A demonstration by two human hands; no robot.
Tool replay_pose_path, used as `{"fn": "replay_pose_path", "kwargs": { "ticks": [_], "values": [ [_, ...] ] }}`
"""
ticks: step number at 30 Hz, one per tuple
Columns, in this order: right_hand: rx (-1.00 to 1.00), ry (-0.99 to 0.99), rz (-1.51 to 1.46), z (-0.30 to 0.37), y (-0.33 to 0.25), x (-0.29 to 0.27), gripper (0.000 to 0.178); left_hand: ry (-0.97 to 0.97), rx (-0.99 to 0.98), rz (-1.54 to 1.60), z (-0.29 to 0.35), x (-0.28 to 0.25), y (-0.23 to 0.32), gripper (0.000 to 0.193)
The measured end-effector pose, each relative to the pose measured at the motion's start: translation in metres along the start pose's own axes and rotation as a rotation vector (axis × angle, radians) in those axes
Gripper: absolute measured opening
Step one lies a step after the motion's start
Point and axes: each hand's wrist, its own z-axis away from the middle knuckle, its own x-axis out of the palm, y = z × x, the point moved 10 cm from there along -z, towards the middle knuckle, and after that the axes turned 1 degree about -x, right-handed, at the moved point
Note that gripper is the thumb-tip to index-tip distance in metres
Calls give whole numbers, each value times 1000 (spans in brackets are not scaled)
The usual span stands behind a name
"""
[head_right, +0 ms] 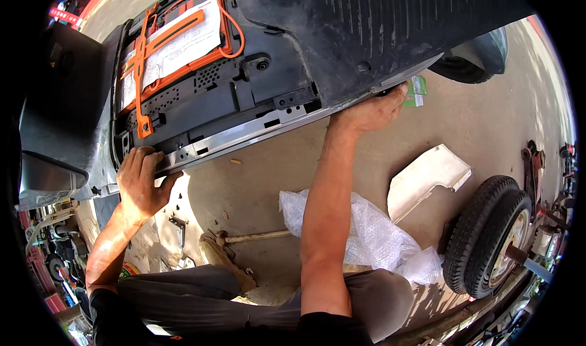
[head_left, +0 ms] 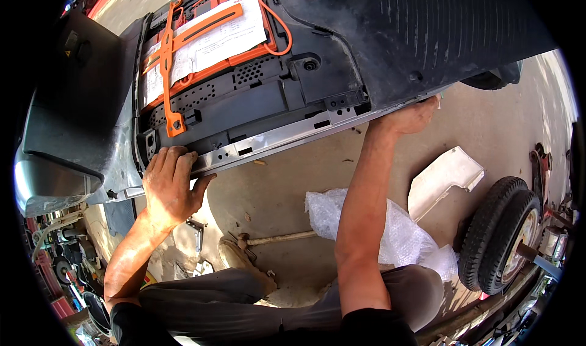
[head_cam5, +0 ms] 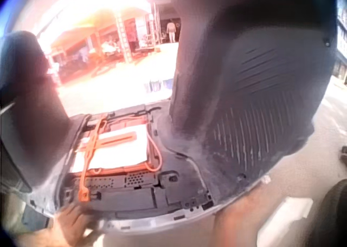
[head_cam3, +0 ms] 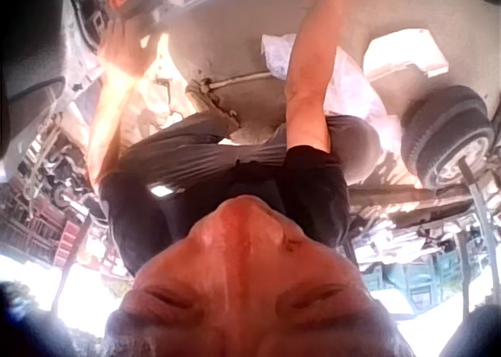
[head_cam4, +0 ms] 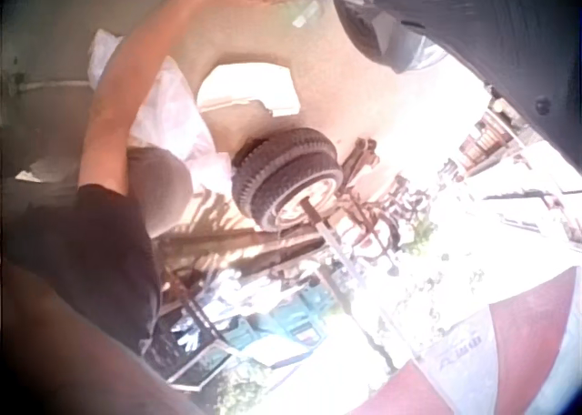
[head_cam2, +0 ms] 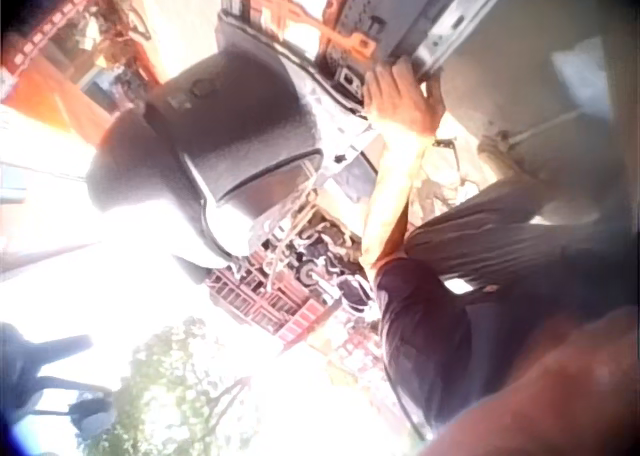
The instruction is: The person assembles the side panels of a grey electric scooter. They align the plastic bodywork with the frame, insert screws, and tighten them using a screwdriver. The person works on both the left and right sides of the vehicle, securing the panels to the chassis.
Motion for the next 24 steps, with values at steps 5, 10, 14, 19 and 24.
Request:
{"fn": "replay_pose_path", "kwargs": {
  "ticks": [5,10,14,19,24],
  "values": [
    [149,6,-276,-1,-3,1,57,61,91,-68,-18,-4,34,59],
    [179,4,-385,-1,0,2,53,69,22,7,-18,1,28,58],
    [235,5,-411,1,0,4,52,15,-59,51,-22,5,15,55],
    [207,6,-416,0,-5,2,53,-16,-109,79,-26,10,7,55],
    [233,16,-436,1,-1,-2,53,-11,-62,110,-28,9,8,52]
  ]
}}
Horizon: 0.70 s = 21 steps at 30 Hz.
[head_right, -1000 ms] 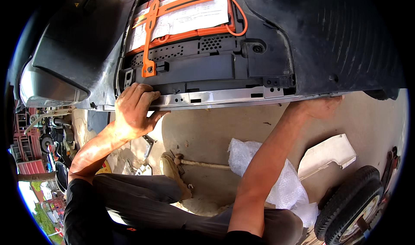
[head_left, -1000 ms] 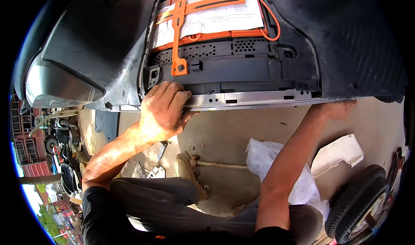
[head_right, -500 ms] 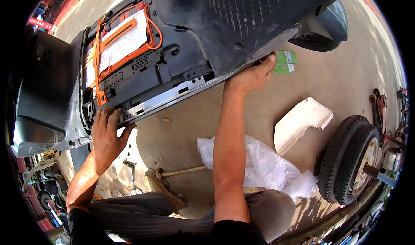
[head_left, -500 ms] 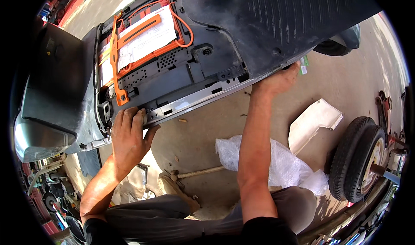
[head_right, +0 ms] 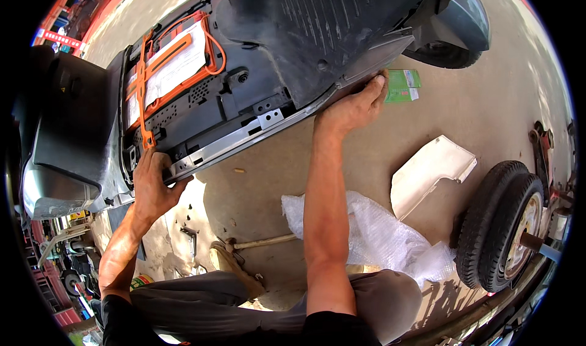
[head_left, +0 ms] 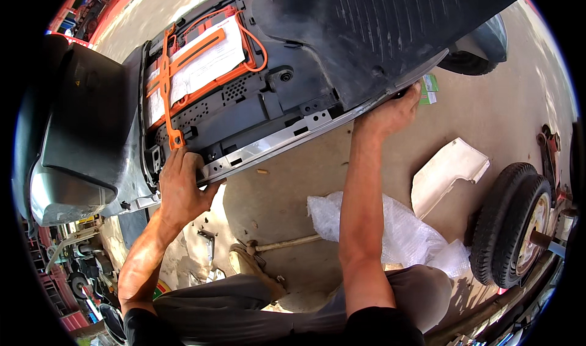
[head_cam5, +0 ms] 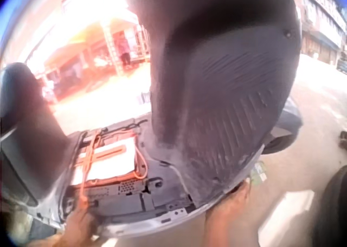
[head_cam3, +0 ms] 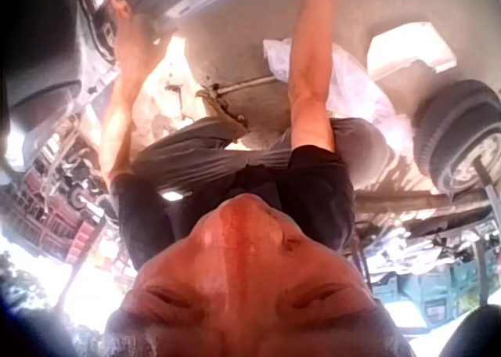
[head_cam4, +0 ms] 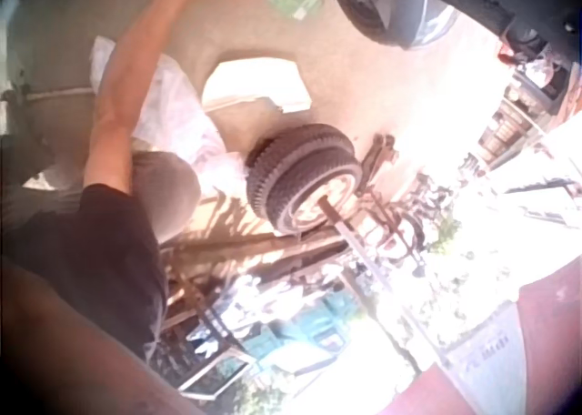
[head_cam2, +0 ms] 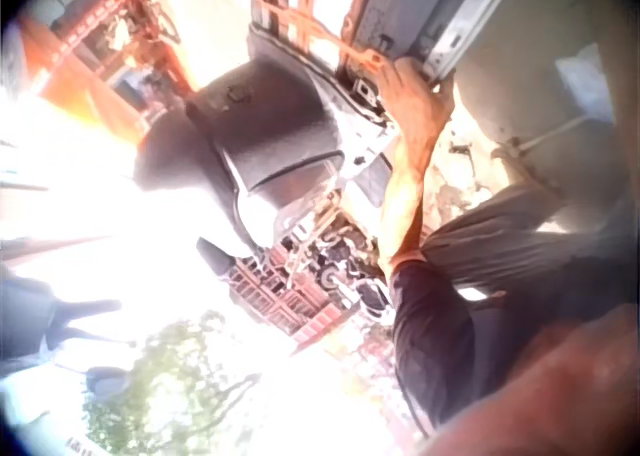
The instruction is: The person assembles the side panels of a grey electric scooter. They align the plastic bodywork with the frame, insert screws, and tighten them using a screwdriver. The person works on both the left and right sides of the vehicle, securing the panels to the chassis.
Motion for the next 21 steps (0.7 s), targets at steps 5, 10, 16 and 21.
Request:
{"fn": "replay_pose_path", "kwargs": {
  "ticks": [5,10,16,21],
  "values": [
    [11,23,10,3,0,4,52,17,25,-5,0,-1,0,50],
    [38,24,-4,0,-1,3,50,-65,-5,-87,-10,1,10,49],
    [15,63,11,-4,-4,-5,50,-225,81,-148,-29,-14,65,52],
    [6,81,20,-5,7,-9,51,-37,112,-24,-77,2,129,72]
  ]
}}
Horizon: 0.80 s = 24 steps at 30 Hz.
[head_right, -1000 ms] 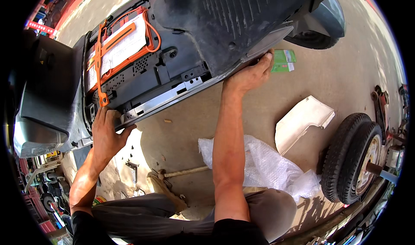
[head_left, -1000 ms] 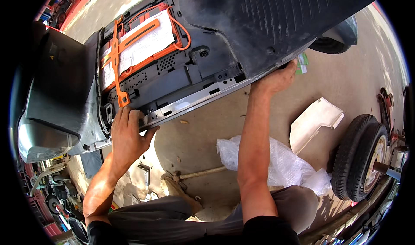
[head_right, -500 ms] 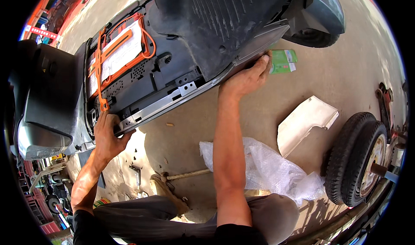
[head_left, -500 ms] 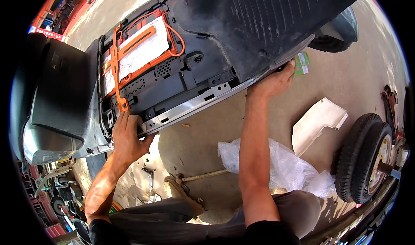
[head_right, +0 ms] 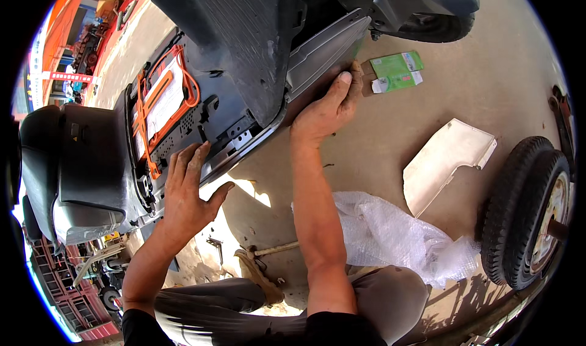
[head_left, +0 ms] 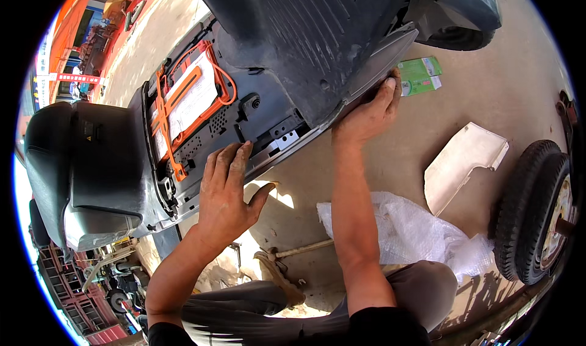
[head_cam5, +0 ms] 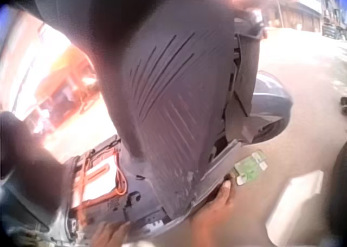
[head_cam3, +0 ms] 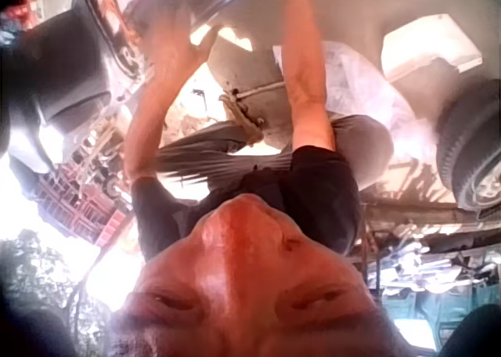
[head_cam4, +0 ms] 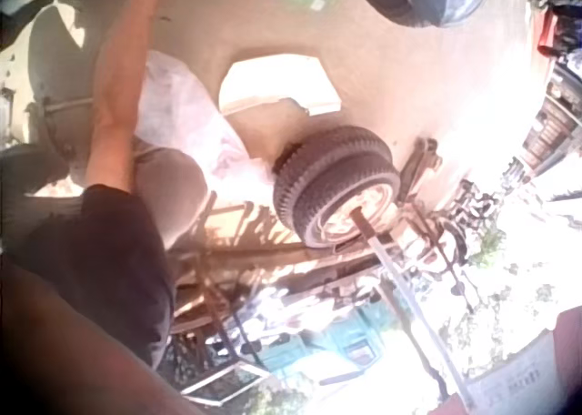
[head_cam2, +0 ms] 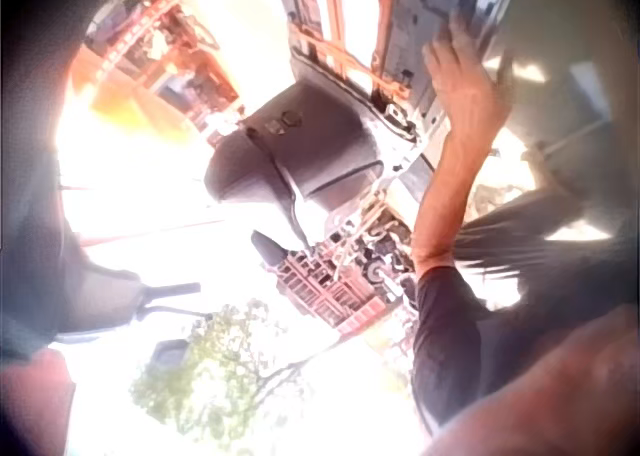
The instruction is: The person assembles the side panels of a grey electric scooter. They align the plastic bodywork with the frame, insert screws, and tighten them using a screwdriver. The person works on both the left and right sides of the vehicle, securing the panels to the chassis.
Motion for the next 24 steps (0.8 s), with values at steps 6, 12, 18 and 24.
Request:
{"fn": "replay_pose_path", "kwargs": {
  "ticks": [6,12,18,24],
  "values": [
    [51,35,56,0,-5,-2,48,144,-243,-78,-16,18,16,63],
    [72,18,34,-3,1,-4,47,144,-271,-49,-26,25,23,48],
    [147,34,-26,-1,-3,1,47,-6,-386,36,-36,30,2,43],
    [97,13,37,-4,-2,0,49,-91,-374,34,-45,34,-3,50]
  ]
}}
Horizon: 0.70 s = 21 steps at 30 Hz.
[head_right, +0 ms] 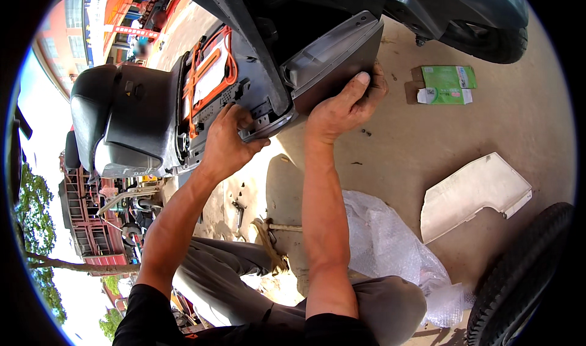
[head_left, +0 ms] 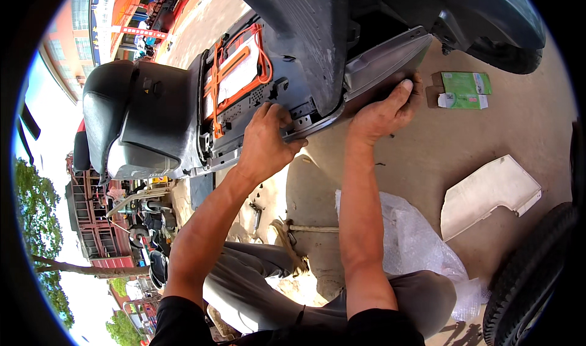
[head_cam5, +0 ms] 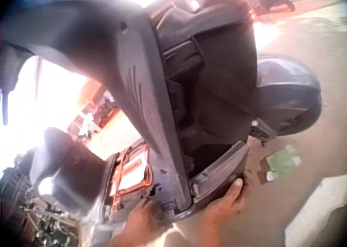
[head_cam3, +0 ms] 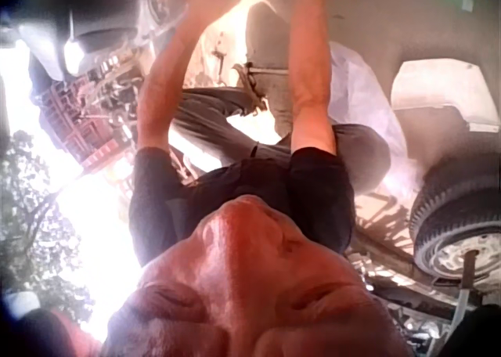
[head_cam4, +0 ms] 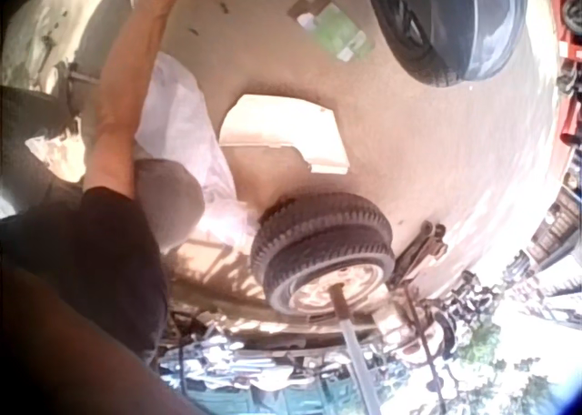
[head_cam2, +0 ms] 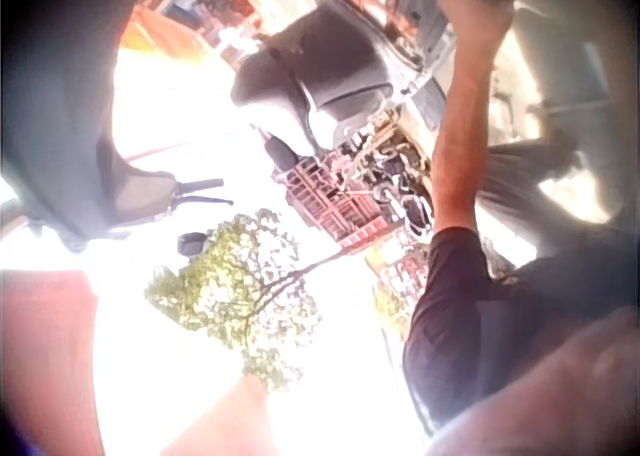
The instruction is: The person assembles the side panels of a grey electric scooter. They align the plastic bodywork with the frame, insert screws, and tighten them using a screwdriver. The person works on both the left and right sides of the vehicle, securing the panels to the chassis.
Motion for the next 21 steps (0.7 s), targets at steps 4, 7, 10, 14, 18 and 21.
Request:
{"fn": "replay_pose_path", "kwargs": {
  "ticks": [4,7,10,14,18,21],
  "values": [
    [-15,14,56,1,-5,-2,49,-40,-1,32,-3,2,-2,49],
    [-34,11,51,-1,-3,-3,49,-74,3,54,-7,3,-3,48],
    [-55,6,52,-1,-4,-1,49,-135,-12,67,-12,5,-6,49],
    [-65,0,27,-1,-2,-2,49,-200,-42,102,-15,5,-9,50],
    [-98,22,45,-1,-5,-2,48,-187,-40,108,-16,3,-10,50],
    [-93,19,36,-3,-2,-3,48,-185,-15,106,-18,5,-10,51]
  ]
}}
